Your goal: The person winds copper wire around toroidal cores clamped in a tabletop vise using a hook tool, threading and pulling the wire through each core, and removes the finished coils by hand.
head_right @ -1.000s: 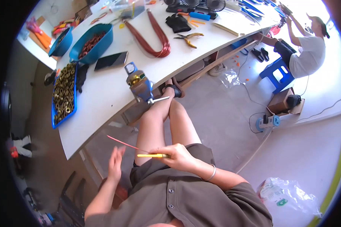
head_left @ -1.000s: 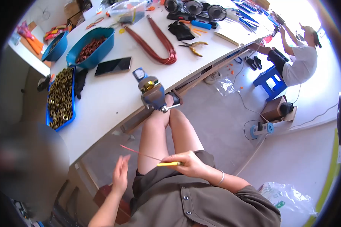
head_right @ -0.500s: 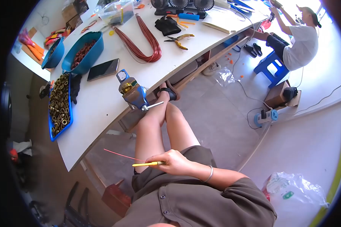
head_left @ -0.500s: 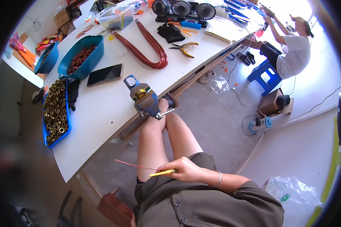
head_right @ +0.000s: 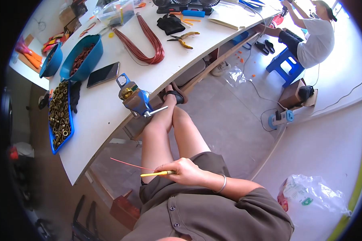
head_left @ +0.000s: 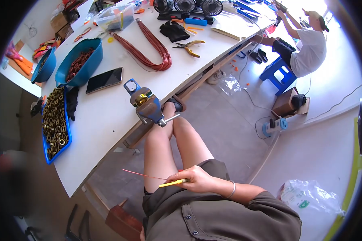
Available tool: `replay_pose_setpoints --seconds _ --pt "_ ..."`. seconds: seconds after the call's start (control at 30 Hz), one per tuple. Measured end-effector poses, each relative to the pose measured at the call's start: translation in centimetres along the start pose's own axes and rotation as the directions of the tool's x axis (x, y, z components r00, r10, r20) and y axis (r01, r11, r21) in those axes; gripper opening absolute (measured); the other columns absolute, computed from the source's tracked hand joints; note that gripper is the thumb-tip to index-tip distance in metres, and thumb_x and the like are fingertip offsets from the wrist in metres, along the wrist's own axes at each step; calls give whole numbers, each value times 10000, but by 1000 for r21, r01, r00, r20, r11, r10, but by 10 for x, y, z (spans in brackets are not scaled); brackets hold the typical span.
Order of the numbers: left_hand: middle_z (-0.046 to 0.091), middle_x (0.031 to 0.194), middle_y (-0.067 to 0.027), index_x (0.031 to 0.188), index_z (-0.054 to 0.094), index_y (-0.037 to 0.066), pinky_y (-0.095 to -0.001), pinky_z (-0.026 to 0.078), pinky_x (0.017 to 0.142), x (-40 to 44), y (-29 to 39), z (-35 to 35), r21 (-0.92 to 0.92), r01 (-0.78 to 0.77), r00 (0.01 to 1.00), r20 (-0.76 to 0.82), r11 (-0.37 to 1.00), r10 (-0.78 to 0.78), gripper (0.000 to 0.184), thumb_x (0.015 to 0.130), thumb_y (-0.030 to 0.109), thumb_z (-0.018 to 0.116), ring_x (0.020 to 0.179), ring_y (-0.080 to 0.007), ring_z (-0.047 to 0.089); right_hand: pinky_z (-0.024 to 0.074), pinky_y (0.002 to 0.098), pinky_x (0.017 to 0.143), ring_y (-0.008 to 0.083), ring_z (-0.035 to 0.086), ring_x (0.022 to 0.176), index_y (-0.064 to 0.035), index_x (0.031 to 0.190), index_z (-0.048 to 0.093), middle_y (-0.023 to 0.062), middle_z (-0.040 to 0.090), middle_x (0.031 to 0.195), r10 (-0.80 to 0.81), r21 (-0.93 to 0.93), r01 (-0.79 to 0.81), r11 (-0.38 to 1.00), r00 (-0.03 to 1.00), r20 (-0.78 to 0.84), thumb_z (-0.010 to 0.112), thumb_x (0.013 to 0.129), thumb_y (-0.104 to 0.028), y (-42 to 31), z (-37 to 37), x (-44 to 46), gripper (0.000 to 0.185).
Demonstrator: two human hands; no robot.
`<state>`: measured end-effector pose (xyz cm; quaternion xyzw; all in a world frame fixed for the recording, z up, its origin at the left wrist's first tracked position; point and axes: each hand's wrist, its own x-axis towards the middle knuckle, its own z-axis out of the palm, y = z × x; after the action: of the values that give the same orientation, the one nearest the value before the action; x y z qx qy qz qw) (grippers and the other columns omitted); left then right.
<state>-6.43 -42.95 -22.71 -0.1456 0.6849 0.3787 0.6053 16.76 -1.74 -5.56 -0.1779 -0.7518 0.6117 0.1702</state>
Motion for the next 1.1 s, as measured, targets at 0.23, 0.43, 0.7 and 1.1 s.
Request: replay_pose_setpoints --seconds 0.23,0.43,0.7,1.1 --pt "413 1365 -131 1316 394 3 -376 294 1036 2 1 -7 -107 108 994 34 988 -105 552 922 382 472 1247 -225 386 506 290 830 207 658 911 -15 1084 617 91 675 999 101 -18 -101 995 995 14 544 744 92 -12 -11 -3 365" --pt "576 1161 -113 1213 493 -34 -320 392 941 -37 137 82 355 -477 801 -201 804 564 424 945 294 471 1087 -215 528 490 289 864 199 643 963 3 1108 603 106 669 1022 101 22 -99 995 993 -63 529 748 108 -13 -24 -11 383" --pt "532 1173 -236 1455 108 288 -313 489 798 -104 283 275 -382 -920 -163 567 82 807 582 974 225 431 842 -174 602 535 257 730 179 672 834 -46 1079 624 55 684 972 -17 -90 0 996 983 -185 603 796 -2 -27 -25 -17 287" --pt "676 805 -135 1397 323 177 -276 540 638 -118 305 300 -205 -976 -55 545 69 836 531 919 32 503 662 -142 644 542 263 681 194 683 813 -46 1006 650 91 687 891 -69 -300 -20 954 956 -284 580 718 73 -32 -36 -12 320"
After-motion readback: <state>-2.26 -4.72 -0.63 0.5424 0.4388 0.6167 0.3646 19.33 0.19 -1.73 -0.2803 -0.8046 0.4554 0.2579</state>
